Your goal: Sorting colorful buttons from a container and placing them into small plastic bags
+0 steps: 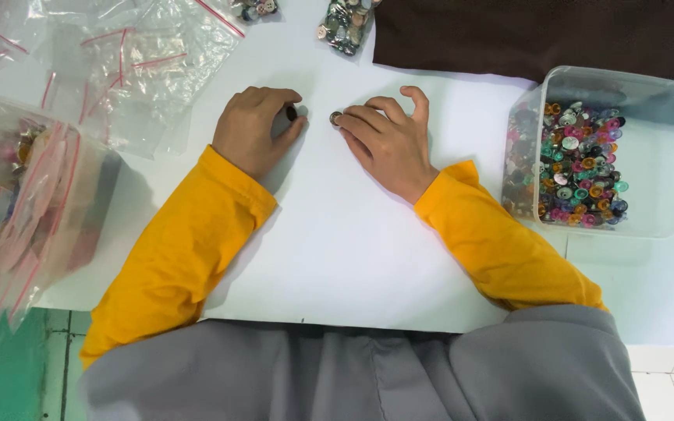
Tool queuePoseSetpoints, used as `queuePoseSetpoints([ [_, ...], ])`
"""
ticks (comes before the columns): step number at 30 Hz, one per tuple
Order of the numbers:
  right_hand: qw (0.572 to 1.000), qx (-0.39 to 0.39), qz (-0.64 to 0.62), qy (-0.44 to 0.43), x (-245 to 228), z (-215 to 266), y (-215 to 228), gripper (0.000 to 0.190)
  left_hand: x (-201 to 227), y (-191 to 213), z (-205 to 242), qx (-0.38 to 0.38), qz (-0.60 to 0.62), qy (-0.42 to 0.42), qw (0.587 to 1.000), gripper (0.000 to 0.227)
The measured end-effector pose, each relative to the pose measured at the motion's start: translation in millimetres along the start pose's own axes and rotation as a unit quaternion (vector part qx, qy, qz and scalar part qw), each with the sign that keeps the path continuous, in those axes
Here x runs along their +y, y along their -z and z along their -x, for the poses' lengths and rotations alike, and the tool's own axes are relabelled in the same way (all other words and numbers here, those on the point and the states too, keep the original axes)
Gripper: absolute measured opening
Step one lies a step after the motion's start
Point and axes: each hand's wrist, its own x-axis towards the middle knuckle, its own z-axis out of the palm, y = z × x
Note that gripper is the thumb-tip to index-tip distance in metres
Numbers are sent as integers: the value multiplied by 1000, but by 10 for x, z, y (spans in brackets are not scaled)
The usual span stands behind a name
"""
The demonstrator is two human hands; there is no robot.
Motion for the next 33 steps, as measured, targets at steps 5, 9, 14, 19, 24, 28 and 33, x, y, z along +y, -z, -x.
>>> queuePoseSetpoints([
  [5, 1000, 3, 0, 3, 4, 21, -43, 4, -4, -45, 18, 9, -24, -16, 1000, 23],
  [9, 1000, 9, 0, 6, 22, 36, -71, 2, 73, 2, -5, 11, -40, -42, 998, 13],
  [14, 1000, 2, 2, 7, 9, 11, -29, 4, 59, -5, -1, 5, -42, -32, 999, 16],
  [19, 1000, 2, 6, 4, 13, 30, -41, 6, 25, -20, 13, 9, -43, -33, 998, 21],
  [24, 1000, -1, 16, -3, 6, 31, -26, 6, 24, -23, 18, -2, -40, -28, 999, 24],
  [28, 1000, 0, 14, -10, 45, 99, 14, 10, 62, -3, 22, -4, -45, -24, 999, 26],
  [33, 997, -15, 66, -24, 52, 214, 249, 25, 96, 0, 34, 38, -65, -40, 996, 34],
])
